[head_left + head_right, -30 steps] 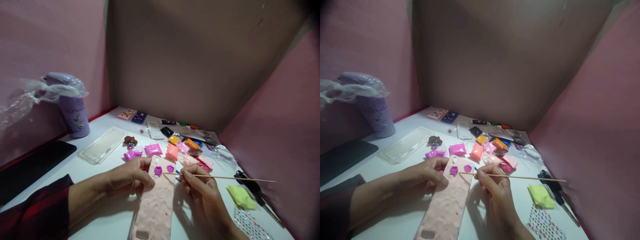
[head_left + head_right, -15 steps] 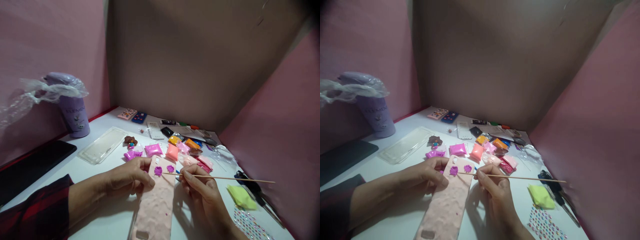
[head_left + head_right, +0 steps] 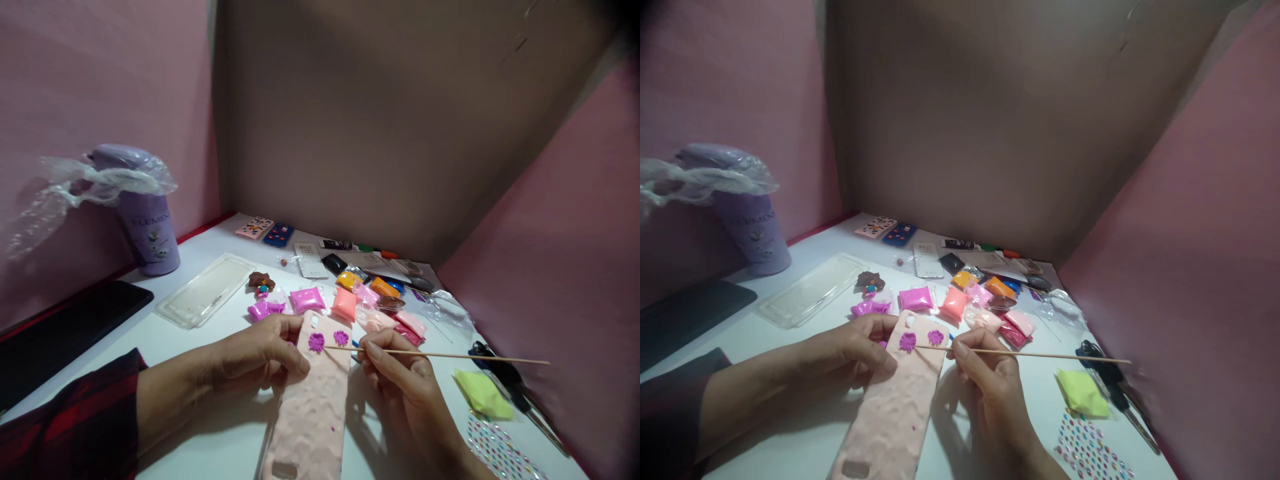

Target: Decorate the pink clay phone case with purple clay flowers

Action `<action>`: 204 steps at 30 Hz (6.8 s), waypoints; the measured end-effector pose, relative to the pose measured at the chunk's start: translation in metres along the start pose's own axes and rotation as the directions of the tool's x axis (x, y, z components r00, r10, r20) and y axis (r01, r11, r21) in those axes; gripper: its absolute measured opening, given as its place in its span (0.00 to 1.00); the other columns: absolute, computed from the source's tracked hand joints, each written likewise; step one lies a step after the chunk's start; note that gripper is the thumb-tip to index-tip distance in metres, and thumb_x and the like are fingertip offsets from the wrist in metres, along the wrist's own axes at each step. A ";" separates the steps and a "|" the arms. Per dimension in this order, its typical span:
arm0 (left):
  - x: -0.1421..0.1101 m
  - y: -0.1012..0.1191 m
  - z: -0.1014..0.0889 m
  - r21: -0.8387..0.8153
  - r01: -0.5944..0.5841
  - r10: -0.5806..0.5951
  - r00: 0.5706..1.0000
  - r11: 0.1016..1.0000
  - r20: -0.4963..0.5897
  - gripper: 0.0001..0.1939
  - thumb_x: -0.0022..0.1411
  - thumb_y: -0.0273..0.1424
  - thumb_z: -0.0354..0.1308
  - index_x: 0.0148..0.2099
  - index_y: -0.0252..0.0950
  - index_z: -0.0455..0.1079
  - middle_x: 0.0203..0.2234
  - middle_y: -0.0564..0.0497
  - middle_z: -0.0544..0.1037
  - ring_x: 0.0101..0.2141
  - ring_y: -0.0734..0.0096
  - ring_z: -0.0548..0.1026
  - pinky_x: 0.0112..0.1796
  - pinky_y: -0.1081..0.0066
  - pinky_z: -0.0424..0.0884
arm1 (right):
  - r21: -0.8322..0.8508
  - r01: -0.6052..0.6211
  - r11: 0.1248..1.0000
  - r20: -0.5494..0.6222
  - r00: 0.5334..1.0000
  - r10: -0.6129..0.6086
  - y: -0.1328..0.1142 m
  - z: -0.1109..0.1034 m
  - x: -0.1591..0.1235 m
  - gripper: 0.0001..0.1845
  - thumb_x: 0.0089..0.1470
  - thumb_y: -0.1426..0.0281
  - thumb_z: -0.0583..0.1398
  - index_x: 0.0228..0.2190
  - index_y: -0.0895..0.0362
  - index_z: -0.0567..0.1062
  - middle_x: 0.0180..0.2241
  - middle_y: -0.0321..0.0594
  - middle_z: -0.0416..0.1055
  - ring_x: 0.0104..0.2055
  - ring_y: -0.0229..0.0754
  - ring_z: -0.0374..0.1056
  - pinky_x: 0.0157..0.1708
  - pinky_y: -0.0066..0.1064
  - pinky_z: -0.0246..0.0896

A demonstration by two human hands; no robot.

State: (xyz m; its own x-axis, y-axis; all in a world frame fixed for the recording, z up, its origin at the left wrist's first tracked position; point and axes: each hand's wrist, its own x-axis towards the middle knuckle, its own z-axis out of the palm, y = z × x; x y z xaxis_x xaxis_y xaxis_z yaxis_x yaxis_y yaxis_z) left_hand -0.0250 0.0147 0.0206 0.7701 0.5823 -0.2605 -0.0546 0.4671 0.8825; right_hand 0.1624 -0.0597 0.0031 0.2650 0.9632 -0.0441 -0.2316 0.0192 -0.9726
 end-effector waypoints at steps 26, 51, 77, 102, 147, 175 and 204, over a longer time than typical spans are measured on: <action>-0.001 0.002 0.001 -0.012 0.022 -0.022 1.000 1.000 -0.001 0.21 0.38 0.20 0.61 0.39 0.32 0.72 0.25 0.50 0.75 0.24 0.70 0.72 0.23 0.75 0.63 | 0.023 -0.026 0.999 -0.015 1.000 0.026 -0.001 0.000 -0.001 0.11 0.48 0.64 0.64 0.22 0.57 0.71 0.21 0.35 0.63 0.22 0.34 0.52 0.21 0.26 0.47; 0.001 -0.001 -0.001 -0.027 0.013 -0.012 0.999 1.000 0.030 0.22 0.39 0.19 0.60 0.41 0.33 0.72 0.28 0.49 0.76 0.24 0.72 0.72 0.20 0.78 0.58 | 0.020 -0.018 1.000 -0.053 0.998 0.019 0.002 -0.001 0.001 0.10 0.45 0.64 0.66 0.22 0.57 0.73 0.22 0.35 0.66 0.23 0.34 0.54 0.21 0.25 0.48; 0.003 -0.006 -0.004 0.010 -0.001 0.001 0.999 1.000 0.034 0.25 0.42 0.18 0.58 0.46 0.34 0.71 0.32 0.47 0.77 0.22 0.77 0.69 0.18 0.79 0.53 | 0.046 -0.028 0.999 -0.036 0.999 0.030 0.001 0.001 0.001 0.11 0.46 0.65 0.66 0.22 0.58 0.73 0.21 0.35 0.65 0.22 0.33 0.53 0.19 0.22 0.49; 0.007 -0.005 -0.006 -0.128 -0.064 0.048 0.991 0.990 -0.128 0.13 0.42 0.17 0.60 0.34 0.31 0.72 0.25 0.52 0.72 0.24 0.78 0.68 0.24 0.78 0.58 | 0.132 -0.029 0.991 0.068 0.997 0.021 0.003 -0.005 0.001 0.11 0.47 0.66 0.66 0.21 0.58 0.73 0.27 0.35 0.65 0.23 0.33 0.54 0.21 0.24 0.50; 0.008 -0.003 -0.006 -0.222 -0.295 0.203 0.910 0.929 -0.360 0.14 0.53 0.37 0.63 0.26 0.33 0.67 0.19 0.55 0.68 0.19 0.81 0.64 0.20 0.78 0.55 | 0.183 -0.187 0.965 -0.015 0.981 0.193 -0.001 -0.010 0.005 0.21 0.49 0.53 0.61 0.22 0.59 0.75 0.16 0.38 0.70 0.15 0.35 0.64 0.15 0.24 0.54; 0.008 -0.005 -0.002 -0.193 -0.203 0.155 0.959 0.960 -0.238 0.12 0.51 0.35 0.64 0.27 0.33 0.66 0.18 0.55 0.66 0.19 0.80 0.62 0.19 0.78 0.54 | 0.130 0.232 0.964 0.032 0.971 -0.238 -0.007 -0.011 -0.003 0.14 0.52 0.57 0.61 0.29 0.54 0.80 0.22 0.38 0.71 0.21 0.36 0.61 0.19 0.29 0.53; 0.007 -0.010 -0.004 -0.120 -0.119 0.107 0.989 0.986 -0.105 0.11 0.53 0.32 0.62 0.36 0.30 0.68 0.26 0.50 0.68 0.25 0.79 0.63 0.26 0.77 0.56 | -0.157 0.238 0.958 0.192 0.959 -0.207 0.004 -0.011 -0.001 0.10 0.49 0.68 0.65 0.20 0.56 0.71 0.22 0.36 0.72 0.23 0.35 0.65 0.21 0.26 0.56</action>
State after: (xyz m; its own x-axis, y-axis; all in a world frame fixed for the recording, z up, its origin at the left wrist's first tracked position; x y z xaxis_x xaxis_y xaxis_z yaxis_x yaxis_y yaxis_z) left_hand -0.0215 0.0170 0.0082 0.6888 0.6955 -0.2046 -0.2216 0.4707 0.8540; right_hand 0.1721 -0.0634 -0.0029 0.1223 0.9716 0.2028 -0.0116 0.2057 -0.9785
